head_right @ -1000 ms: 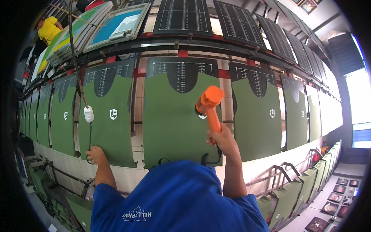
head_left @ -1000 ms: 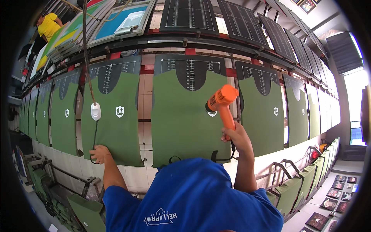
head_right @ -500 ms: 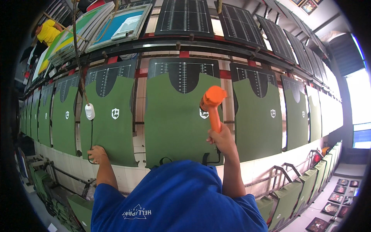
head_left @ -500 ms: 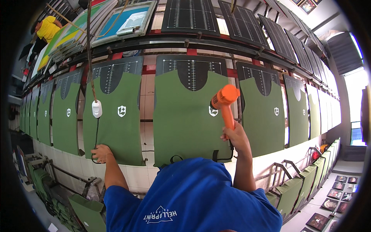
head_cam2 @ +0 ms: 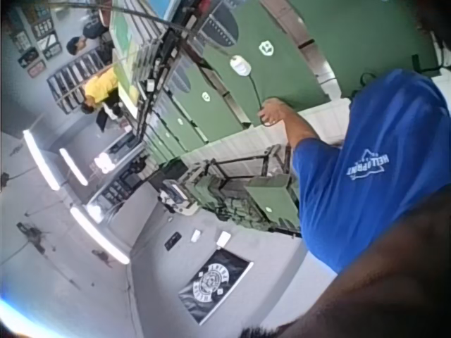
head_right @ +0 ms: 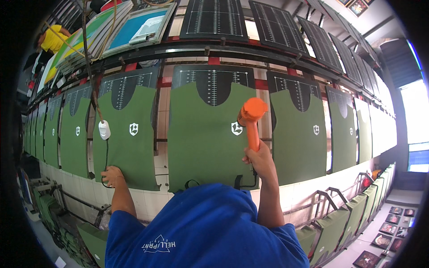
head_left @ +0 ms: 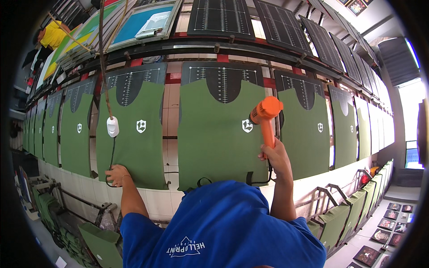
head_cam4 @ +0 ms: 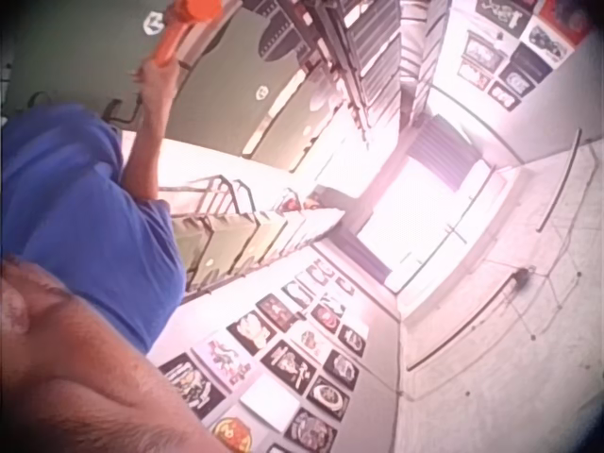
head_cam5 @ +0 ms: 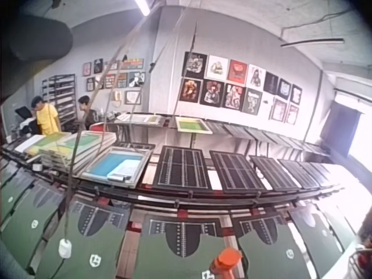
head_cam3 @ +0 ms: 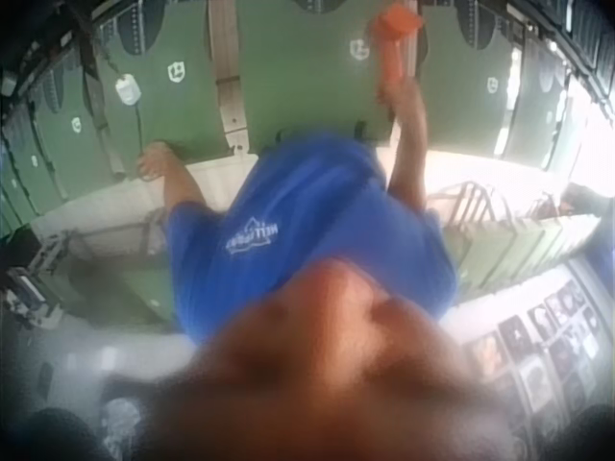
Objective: The person uses an orange heat gun to apply heat to a green t-shirt laid out on a heat press machine. They move the heat gun systematically across the surface of the shirt, focusing on the chest area where a logo is visible.
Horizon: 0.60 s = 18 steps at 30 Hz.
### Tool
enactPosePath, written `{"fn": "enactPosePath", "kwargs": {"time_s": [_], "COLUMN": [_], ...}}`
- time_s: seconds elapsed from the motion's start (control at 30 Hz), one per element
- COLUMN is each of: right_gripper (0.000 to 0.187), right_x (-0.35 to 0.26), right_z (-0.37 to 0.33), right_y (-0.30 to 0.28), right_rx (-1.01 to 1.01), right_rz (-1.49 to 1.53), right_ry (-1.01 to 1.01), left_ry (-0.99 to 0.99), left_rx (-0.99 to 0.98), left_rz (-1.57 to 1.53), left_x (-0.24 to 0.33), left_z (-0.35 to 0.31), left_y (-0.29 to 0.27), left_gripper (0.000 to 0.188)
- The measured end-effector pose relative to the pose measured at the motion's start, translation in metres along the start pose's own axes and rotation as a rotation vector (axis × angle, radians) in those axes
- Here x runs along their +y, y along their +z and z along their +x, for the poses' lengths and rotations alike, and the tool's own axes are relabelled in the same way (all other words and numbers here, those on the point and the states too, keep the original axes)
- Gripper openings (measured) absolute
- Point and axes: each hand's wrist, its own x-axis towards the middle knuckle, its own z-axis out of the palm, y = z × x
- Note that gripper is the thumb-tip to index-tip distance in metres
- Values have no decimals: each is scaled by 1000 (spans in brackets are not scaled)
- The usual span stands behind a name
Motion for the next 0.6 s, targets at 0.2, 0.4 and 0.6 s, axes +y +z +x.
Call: {"fn": "enactPosePath", "kwargs": {"time_s": [0.2, 0.4, 0.6], "right_gripper": [25, 25, 25], "right_x": [7, 7, 5], "right_z": [-1, 1, 0], "right_y": [2, 0, 0], "right_rx": [46, 31, 24], "right_rz": [54, 98, 63], "right_ry": [-9, -9, 16], "left_ry": [13, 18, 7], "left_rx": [-19, -36, -19], "left_rz": [12, 26, 12], "left_x": [1, -1, 0], "left_z": [-1, -1, -1], "left_y": [-2, -3, -4], "left_gripper": [54, 54, 54]}}
